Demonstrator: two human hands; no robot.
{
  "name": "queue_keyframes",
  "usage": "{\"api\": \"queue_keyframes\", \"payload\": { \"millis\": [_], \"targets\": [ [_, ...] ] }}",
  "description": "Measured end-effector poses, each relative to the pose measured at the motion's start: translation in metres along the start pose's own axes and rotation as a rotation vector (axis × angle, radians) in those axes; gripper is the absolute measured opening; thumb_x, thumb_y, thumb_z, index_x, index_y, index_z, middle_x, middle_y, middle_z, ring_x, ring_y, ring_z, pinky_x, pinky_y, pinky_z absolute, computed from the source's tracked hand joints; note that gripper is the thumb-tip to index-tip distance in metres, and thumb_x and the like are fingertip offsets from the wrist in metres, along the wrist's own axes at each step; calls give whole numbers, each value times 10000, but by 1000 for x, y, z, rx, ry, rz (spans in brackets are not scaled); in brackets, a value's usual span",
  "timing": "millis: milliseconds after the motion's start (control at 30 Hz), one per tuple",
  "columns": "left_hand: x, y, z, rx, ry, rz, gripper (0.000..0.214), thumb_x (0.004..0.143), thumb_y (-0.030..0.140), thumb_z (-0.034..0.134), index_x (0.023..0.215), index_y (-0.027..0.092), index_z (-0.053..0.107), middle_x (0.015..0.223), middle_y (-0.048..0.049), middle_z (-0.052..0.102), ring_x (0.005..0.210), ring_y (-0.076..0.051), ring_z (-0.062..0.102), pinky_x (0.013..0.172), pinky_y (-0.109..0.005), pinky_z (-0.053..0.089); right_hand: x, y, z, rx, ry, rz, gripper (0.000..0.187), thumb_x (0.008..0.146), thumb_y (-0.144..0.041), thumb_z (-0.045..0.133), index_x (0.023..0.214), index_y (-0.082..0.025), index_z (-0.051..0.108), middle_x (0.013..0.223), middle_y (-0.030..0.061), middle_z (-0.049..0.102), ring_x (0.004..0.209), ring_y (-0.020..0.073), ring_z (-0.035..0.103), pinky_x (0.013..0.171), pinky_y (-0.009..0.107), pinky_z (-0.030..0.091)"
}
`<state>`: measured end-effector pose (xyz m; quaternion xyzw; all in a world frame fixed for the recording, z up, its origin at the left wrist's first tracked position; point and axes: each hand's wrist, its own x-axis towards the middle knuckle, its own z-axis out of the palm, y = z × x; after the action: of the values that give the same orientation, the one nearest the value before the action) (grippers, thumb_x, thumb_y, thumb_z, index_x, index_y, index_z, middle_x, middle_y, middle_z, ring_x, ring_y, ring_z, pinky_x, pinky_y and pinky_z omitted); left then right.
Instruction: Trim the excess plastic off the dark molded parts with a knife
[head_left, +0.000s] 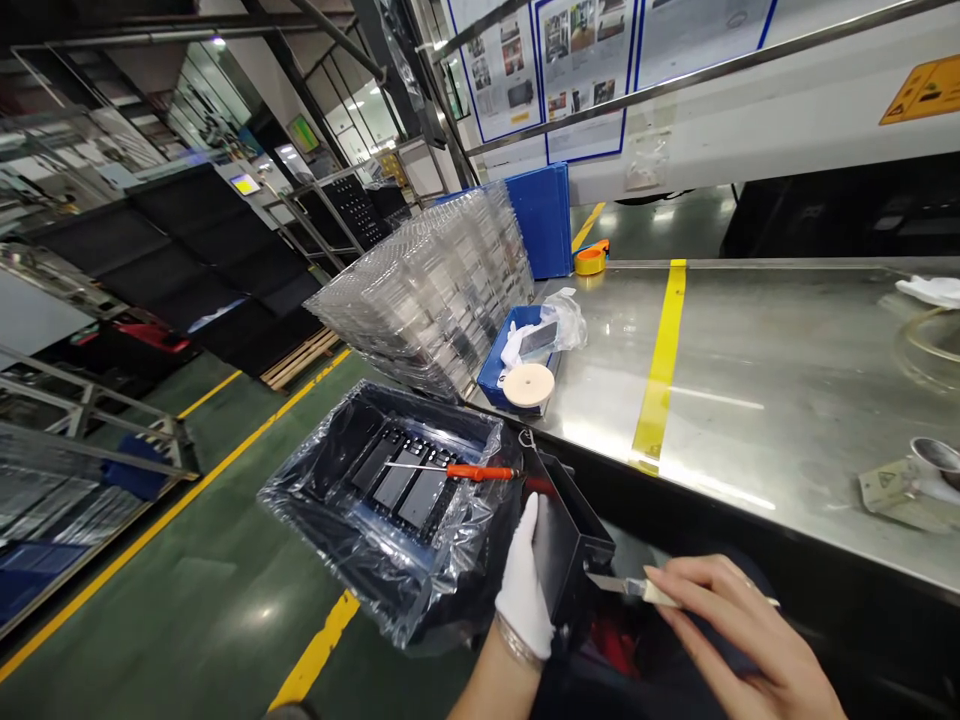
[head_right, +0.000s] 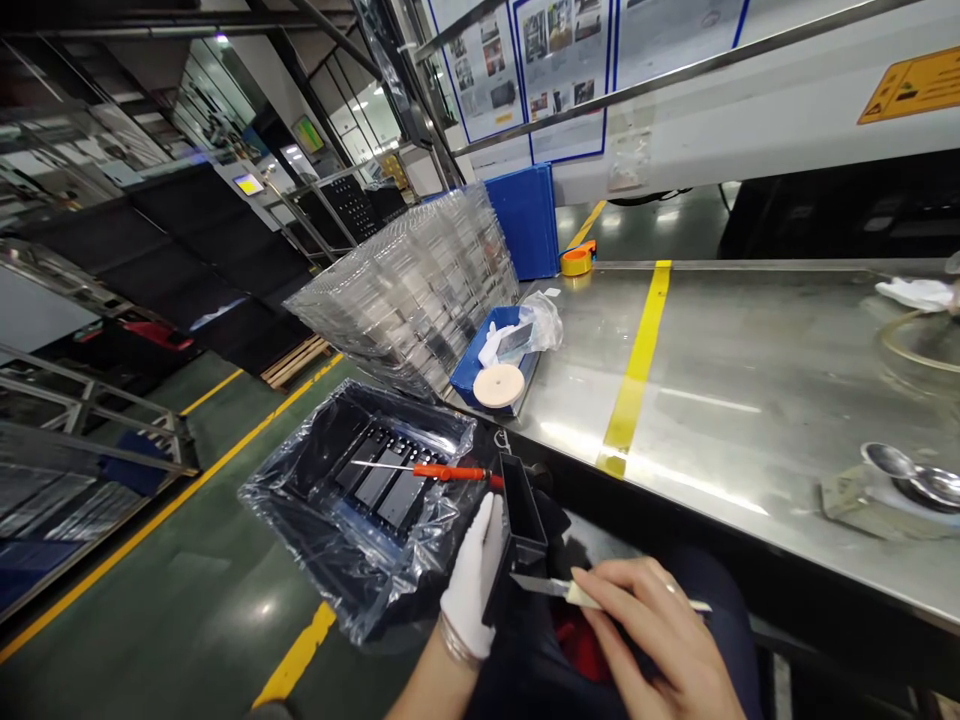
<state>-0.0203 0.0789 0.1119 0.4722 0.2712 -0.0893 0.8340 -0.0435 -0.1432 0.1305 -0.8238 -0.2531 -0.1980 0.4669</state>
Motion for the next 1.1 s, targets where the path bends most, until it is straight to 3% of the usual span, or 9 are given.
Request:
{"api": "queue_keyframes", "payload": {
  "millis": [133,233,300,467,567,667,833,967,1100],
  "targets": [
    [2,8,14,-261,-133,-235,517,914,574,628,1199,160,753,1341,-68,721,1541,-211,364,1266,-263,320,1,-4,-2,-17,1,-49,257,996,-182,606,1231,-246,690,1047,67,695,979,161,689,817,213,600],
    [5,3,13,-370,-231,-341,623,907,619,620,1281,130,709,1234,-113,761,1342,-318,602,1165,-419,489,1,-4,0,-6,-14,-45,289,991,-140,607,1261,-221,671,1089,75,669,1040,153,660,865,208,576],
    [7,-1,12,-411,-256,-338,605,926,593,611,1321,142,687,1193,-107,774,1250,-307,664,1097,-418,536,0,-4,2,13,-17,-35,301,989,-118,607,1269,-215,661,1093,76,652,1066,152,643,877,210,566],
    [8,-5,3,-465,-233,-274,438,966,497,609,1218,165,742,1198,-37,782,1244,-227,661,1094,-297,501,-1,1,1,34,23,0,314,991,-123,606,1280,-230,666,1092,67,654,1036,144,653,877,196,561],
    [14,-6,-8,-591,-316,-341,368,967,498,611,1131,213,775,1134,17,803,1213,-217,678,1152,-314,450,-7,9,-11,-5,136,167,241,995,-225,640,1224,-264,704,1143,42,681,1039,109,676,984,110,503],
    [21,-5,-18,-636,-377,-363,432,927,569,634,1113,209,783,1087,-28,814,1130,-234,718,1169,-377,442,-14,14,-26,-43,145,286,247,1001,-375,639,1217,-287,722,1215,8,731,1069,98,717,1046,70,441],
    [22,-1,-20,-586,-381,-307,411,863,558,719,1021,190,811,1023,-78,820,1046,-259,749,1164,-422,458,-19,2,-26,49,-122,178,184,1016,-476,611,1010,-363,756,930,-92,802,803,93,772,848,47,539],
    [18,1,-19,-571,-350,-320,380,794,529,800,982,200,820,963,-75,824,1110,-303,733,1163,-462,467,-14,-12,-13,190,-293,263,173,1025,-423,603,961,-355,748,870,-73,774,764,107,746,733,114,593],
    [17,6,-17,-605,-401,-353,413,867,566,710,1012,193,811,1017,-72,820,1137,-291,723,1160,-444,476,0,-22,-15,294,-466,318,271,1016,-440,588,813,-335,732,708,-80,715,623,82,691,614,115,546]
  ]
}}
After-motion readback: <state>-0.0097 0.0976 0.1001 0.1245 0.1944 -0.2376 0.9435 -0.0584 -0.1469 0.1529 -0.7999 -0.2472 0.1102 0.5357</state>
